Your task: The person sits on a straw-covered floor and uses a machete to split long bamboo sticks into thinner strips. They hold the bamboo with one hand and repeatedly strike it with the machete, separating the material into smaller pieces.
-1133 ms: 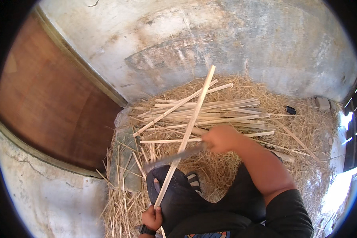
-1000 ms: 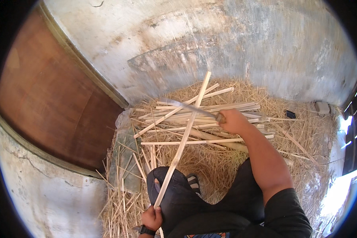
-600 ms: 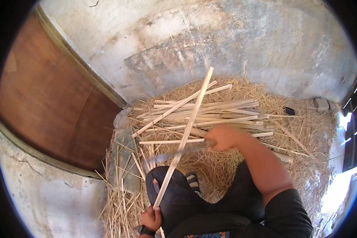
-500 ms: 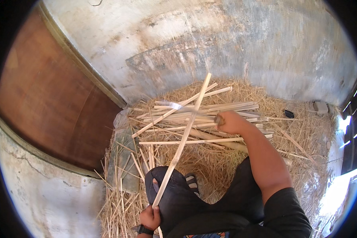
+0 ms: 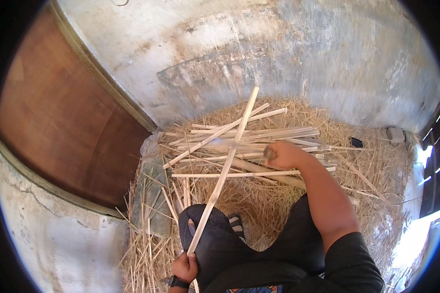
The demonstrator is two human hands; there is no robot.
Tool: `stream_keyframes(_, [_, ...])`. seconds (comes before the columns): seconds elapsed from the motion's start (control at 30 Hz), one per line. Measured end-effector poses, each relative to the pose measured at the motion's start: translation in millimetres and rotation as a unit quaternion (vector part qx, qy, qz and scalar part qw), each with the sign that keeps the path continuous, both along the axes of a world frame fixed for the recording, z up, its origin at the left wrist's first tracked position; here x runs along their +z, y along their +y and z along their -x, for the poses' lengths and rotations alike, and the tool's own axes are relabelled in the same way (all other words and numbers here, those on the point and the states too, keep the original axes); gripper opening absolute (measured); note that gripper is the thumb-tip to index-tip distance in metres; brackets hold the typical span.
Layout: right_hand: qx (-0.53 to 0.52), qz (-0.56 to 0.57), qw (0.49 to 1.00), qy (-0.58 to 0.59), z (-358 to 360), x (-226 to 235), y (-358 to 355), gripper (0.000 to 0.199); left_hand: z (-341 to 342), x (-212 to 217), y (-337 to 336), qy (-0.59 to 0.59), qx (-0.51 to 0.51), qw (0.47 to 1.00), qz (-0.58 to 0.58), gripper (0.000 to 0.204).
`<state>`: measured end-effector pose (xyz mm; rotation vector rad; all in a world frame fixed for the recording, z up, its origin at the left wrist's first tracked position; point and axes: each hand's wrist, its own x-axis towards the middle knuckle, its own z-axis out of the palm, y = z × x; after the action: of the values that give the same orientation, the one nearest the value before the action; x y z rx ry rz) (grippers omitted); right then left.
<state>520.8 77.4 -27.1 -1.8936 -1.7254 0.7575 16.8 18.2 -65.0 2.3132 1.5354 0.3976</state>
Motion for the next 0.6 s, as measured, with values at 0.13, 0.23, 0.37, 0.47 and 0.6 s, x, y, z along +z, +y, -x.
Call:
stream_keyframes(0.13, [-0.040, -0.067, 0.996, -0.029, -1, -15, 7, 0.032, 1, 4, 0, 0.009, 0.001, 1.000, 0.015, 0.039])
stream_keyframes(0.23, [0.101, -0.043, 0.990, -0.084, 37, -23, 1, 0.032, 3, 1, 3, -0.006, -0.009, 0.999, 0.039, 0.037])
stream_keyframes(0.37, [0.231, 0.002, 0.957, -0.174, 78, 30, -11, 0.031, 6, 4, 1, 0.006, 0.006, 0.999, 0.033, 0.036])
stream_keyframes(0.47, [0.143, 0.010, 0.988, -0.054, 20, -2, 0, 0.035, 5, -2, 2, 0.009, -0.006, 1.000, 0.011, 0.036])
stream_keyframes(0.6, [-0.078, -0.013, 0.997, 0.018, -6, 6, 0, 0.034, 2, 2, 4, -0.006, -0.007, 1.000, 0.013, 0.037])
